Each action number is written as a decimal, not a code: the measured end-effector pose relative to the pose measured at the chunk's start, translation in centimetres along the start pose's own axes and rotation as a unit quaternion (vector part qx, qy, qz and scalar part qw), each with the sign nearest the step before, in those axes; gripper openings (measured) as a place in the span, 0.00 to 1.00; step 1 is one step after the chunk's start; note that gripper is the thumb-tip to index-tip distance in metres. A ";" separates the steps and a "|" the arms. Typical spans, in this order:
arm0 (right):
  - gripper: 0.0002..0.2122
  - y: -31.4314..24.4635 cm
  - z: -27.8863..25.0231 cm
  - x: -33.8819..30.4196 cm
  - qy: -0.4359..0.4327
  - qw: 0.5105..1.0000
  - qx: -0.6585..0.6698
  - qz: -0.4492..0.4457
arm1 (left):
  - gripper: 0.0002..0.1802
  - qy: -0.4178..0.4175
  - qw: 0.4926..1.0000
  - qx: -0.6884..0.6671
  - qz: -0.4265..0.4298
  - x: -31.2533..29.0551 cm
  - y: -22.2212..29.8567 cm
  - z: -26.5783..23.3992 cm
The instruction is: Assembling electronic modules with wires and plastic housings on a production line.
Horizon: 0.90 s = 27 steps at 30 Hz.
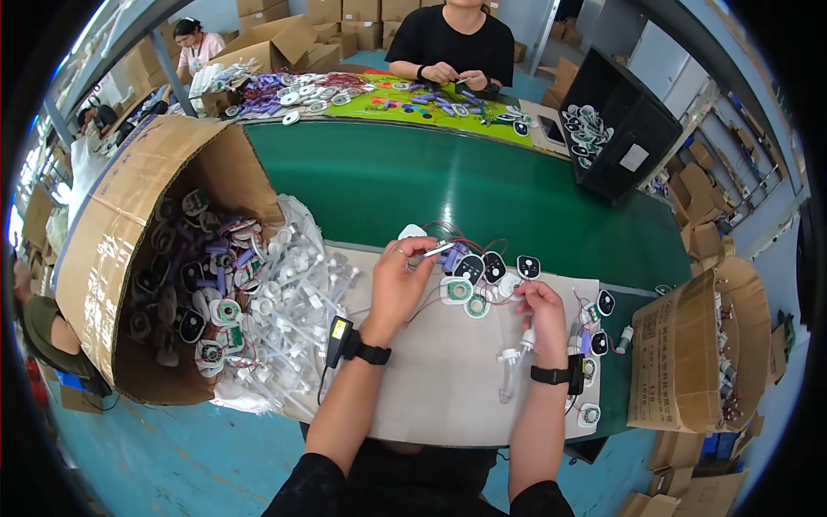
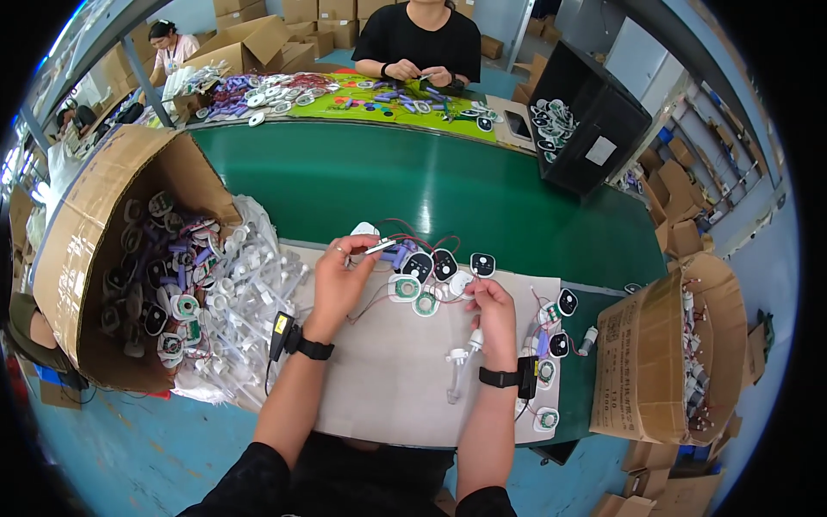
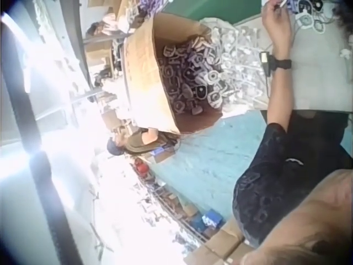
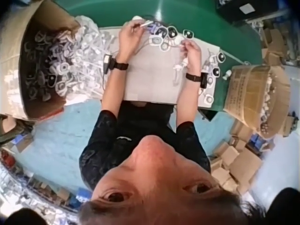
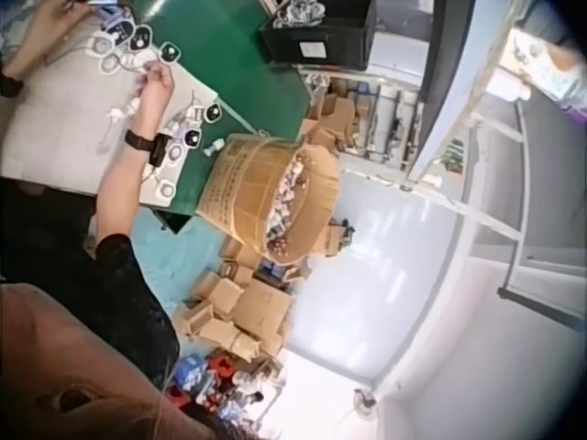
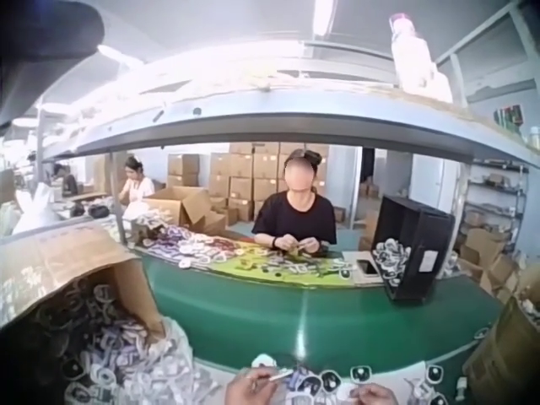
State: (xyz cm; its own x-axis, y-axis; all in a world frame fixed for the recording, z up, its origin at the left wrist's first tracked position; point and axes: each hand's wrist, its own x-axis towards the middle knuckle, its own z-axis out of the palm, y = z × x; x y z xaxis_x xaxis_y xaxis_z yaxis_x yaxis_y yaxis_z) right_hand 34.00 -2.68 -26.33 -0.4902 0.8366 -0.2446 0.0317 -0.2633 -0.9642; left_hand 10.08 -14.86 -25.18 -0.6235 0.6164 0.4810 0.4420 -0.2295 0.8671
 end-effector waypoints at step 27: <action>0.31 2.9 -0.8 4.1 -0.002 0.997 -0.052 -0.049 | 0.15 0.026 0.988 0.022 0.147 -2.9 -2.1 0.1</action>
State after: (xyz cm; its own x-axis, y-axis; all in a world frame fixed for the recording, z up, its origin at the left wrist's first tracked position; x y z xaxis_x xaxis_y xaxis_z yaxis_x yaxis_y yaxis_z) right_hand 32.76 0.36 -30.16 -0.4993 0.8536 -0.1487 0.0741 -0.1289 -0.9889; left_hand 11.06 -16.08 -28.39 -0.4953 0.4876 0.7190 0.6359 -0.3604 0.6824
